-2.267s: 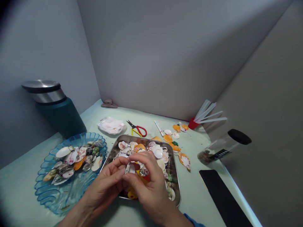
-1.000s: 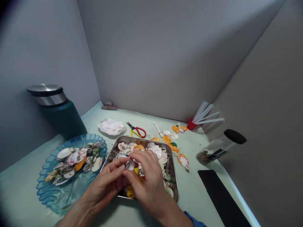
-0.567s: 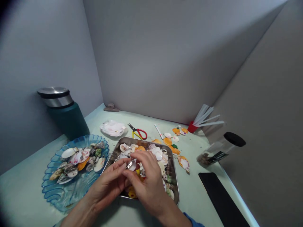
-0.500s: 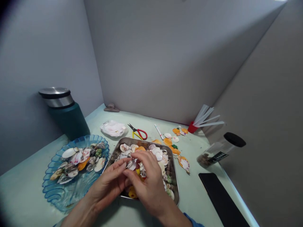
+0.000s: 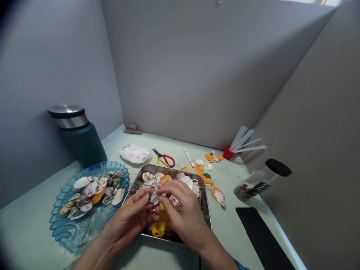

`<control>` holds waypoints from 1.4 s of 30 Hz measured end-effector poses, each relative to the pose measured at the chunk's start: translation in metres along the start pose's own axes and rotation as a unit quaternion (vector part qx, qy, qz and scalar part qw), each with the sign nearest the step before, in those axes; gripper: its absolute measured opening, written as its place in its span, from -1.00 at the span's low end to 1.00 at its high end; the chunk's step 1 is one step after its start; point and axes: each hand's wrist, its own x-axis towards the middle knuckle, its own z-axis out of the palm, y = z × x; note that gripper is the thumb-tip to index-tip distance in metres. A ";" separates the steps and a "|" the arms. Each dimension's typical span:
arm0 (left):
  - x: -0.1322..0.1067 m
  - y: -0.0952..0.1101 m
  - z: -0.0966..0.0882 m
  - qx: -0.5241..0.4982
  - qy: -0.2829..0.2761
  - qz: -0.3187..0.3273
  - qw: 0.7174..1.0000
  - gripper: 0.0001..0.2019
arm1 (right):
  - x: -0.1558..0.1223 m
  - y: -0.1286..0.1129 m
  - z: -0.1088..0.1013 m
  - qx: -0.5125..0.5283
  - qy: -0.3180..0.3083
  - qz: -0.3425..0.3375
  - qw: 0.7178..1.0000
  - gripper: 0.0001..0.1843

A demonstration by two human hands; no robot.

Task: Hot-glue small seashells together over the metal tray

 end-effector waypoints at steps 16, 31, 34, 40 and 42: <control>-0.002 0.003 0.002 0.006 0.005 -0.035 0.999 -0.80 | 0.002 -0.001 0.003 0.192 0.003 0.210 0.959 -0.93; -0.003 0.002 0.000 0.012 -0.007 -0.034 0.999 -0.81 | 0.002 -0.002 0.002 0.104 0.007 0.171 0.980 -0.93; -0.002 0.002 0.002 0.020 -0.011 -0.026 0.999 -0.82 | 0.001 -0.002 0.002 0.106 0.010 0.180 0.978 -0.93; -0.003 -0.001 0.001 0.042 -0.010 -0.023 0.999 -0.82 | 0.002 -0.001 0.004 0.160 0.017 0.202 0.966 -0.91; -0.003 -0.002 -0.001 0.041 -0.010 -0.025 0.999 -0.81 | 0.002 -0.001 0.005 0.162 0.017 0.198 0.967 -0.91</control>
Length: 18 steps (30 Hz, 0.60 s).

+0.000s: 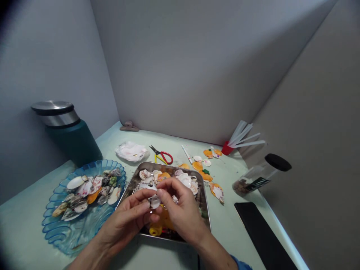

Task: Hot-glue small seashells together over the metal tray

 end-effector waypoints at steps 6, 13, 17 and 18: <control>0.000 0.002 -0.001 -0.022 0.004 -0.006 1.000 -0.80 | -0.001 0.001 -0.002 -0.100 0.014 -0.136 0.986 -0.91; 0.001 0.004 0.003 -0.041 0.013 -0.004 0.999 -0.80 | 0.002 0.001 -0.013 -0.227 -0.070 -0.279 0.930 -0.81; 0.001 0.004 0.003 -0.037 0.020 -0.009 0.999 -0.79 | 0.003 0.001 -0.016 -0.266 -0.075 -0.299 0.913 -0.81; 0.001 0.004 0.003 -0.034 0.021 -0.009 0.999 -0.79 | 0.003 0.001 -0.016 -0.266 -0.066 -0.297 0.914 -0.81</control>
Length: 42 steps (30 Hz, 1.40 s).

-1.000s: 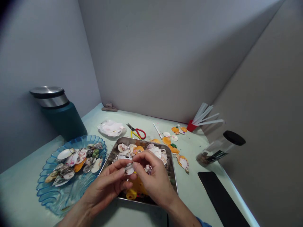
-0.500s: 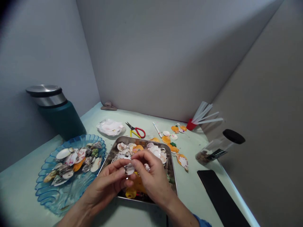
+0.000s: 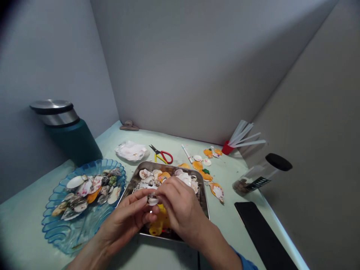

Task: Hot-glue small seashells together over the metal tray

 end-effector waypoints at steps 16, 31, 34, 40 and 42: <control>0.001 -0.001 -0.003 0.004 -0.005 -0.001 1.000 -0.77 | 0.002 0.000 0.003 -0.093 0.001 -0.018 0.996 -0.78; 0.002 0.010 -0.001 -0.038 0.078 0.059 0.994 -0.81 | -0.030 -0.008 -0.024 -0.122 -0.241 0.174 0.947 -0.80; 0.003 0.012 -0.003 -0.047 0.090 0.078 0.992 -0.82 | -0.040 -0.014 -0.018 -0.127 -0.260 0.196 0.937 -0.64; 0.003 0.014 -0.006 -0.040 0.095 0.098 0.990 -0.91 | -0.048 -0.009 -0.003 -0.084 -0.232 0.204 0.947 -0.64; 0.003 0.015 -0.005 -0.038 0.100 0.106 0.989 -0.93 | -0.051 -0.003 -0.002 -0.052 -0.199 0.208 0.956 -0.67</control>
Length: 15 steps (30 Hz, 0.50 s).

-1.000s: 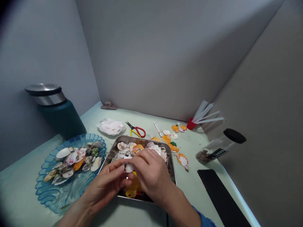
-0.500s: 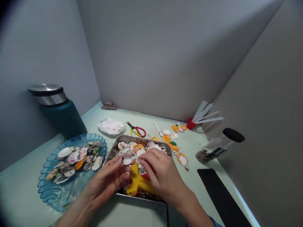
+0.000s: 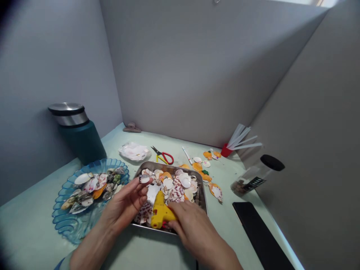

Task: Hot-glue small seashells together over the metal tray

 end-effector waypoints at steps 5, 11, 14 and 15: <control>0.001 0.001 0.001 -0.014 -0.003 0.004 1.000 -0.94 | -0.002 0.019 -0.005 0.287 0.141 0.102 0.942 -0.66; 0.004 -0.001 -0.001 -0.010 -0.016 0.000 1.000 -0.85 | -0.003 0.024 0.004 0.571 0.156 0.071 0.803 -0.58; 0.004 -0.002 -0.001 -0.005 -0.027 -0.004 1.000 -0.85 | -0.004 0.020 0.015 0.510 0.199 0.137 0.826 -0.55; 0.003 -0.002 -0.001 -0.003 -0.027 -0.005 1.000 -0.84 | -0.004 0.018 0.017 0.482 0.222 0.154 0.834 -0.56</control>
